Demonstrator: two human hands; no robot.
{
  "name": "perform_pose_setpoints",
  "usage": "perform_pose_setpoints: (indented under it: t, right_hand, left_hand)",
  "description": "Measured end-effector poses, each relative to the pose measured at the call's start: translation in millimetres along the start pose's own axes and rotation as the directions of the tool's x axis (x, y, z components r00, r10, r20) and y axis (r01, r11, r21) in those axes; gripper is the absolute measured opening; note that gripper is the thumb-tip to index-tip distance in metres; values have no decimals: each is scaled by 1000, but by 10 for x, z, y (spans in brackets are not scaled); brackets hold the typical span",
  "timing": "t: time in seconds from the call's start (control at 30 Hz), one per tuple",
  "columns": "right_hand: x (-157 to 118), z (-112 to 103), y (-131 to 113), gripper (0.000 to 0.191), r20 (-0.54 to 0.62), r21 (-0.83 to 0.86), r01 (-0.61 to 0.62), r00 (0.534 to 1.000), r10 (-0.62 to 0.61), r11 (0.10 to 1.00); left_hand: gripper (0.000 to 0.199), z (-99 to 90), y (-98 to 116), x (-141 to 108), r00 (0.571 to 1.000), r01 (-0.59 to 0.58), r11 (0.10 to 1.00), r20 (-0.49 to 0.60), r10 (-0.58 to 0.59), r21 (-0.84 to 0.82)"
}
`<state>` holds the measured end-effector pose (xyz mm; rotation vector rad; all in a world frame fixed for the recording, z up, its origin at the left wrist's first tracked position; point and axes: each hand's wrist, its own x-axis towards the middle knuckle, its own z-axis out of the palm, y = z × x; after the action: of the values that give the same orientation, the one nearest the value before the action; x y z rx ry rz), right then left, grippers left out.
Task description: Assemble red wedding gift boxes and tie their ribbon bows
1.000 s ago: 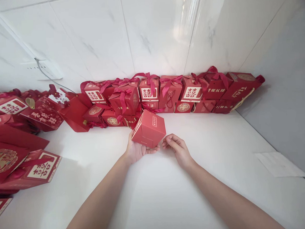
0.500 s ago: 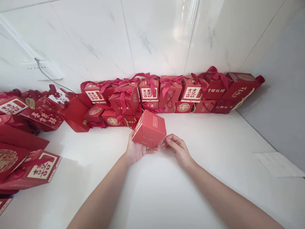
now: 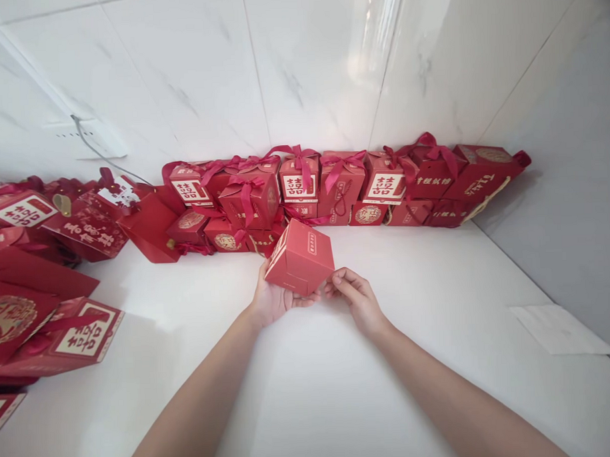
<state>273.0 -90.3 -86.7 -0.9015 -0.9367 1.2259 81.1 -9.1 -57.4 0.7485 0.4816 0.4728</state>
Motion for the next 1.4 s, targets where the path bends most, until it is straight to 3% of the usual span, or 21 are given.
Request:
perform_pose_setpoints:
  t: [0.53, 0.67, 0.73, 0.8, 0.9, 0.97, 1.1, 1.2, 1.3, 1.4]
  right_hand:
    - [-4, 8, 20, 24, 11, 2, 17, 1000, -17, 1000]
    - [-20, 32, 30, 25, -116, -54, 93, 988, -99, 994]
    - [-34, 44, 30, 31, -218, -104, 150, 961, -169, 983]
    - [-45, 50, 30, 37, -276, -157, 199, 932, -237, 967]
    - [-38, 49, 46, 44, -305, -184, 222, 913, -270, 958]
    - [-17, 42, 66, 48, -331, -143, 197, 914, -235, 970]
    - [20, 18, 79, 52, -350, -3, 148, 926, -140, 989]
    - [9, -2, 48, 49, -364, 46, 107, 928, -83, 993]
    - [-13, -9, 19, 45, -373, 44, 88, 925, -66, 995]
    - [-19, 11, 23, 42, -354, 2, 97, 931, -90, 995]
  left_hand:
    - [90, 38, -2, 6, 998, -5, 1000, -55, 5, -1]
    - [75, 2, -76, 33, 994, -88, 996, -62, 90, 30]
    - [67, -21, -132, 49, 960, -236, 964, -123, 251, 125]
    - [75, -46, -175, 56, 908, -351, 903, -144, 393, 249]
    - [97, -86, -188, 54, 897, -400, 867, -68, 437, 296]
    - [90, -112, -167, 58, 883, -435, 865, -68, 464, 249]
    - [74, -167, -91, 91, 760, -532, 806, -274, 590, 260]
    - [64, -217, 34, 81, 683, -503, 789, -397, 613, 353]
    - [51, -227, 271, -31, 651, -385, 787, -463, 602, 481]
    - [41, -97, 550, -264, 630, -273, 762, -490, 603, 587]
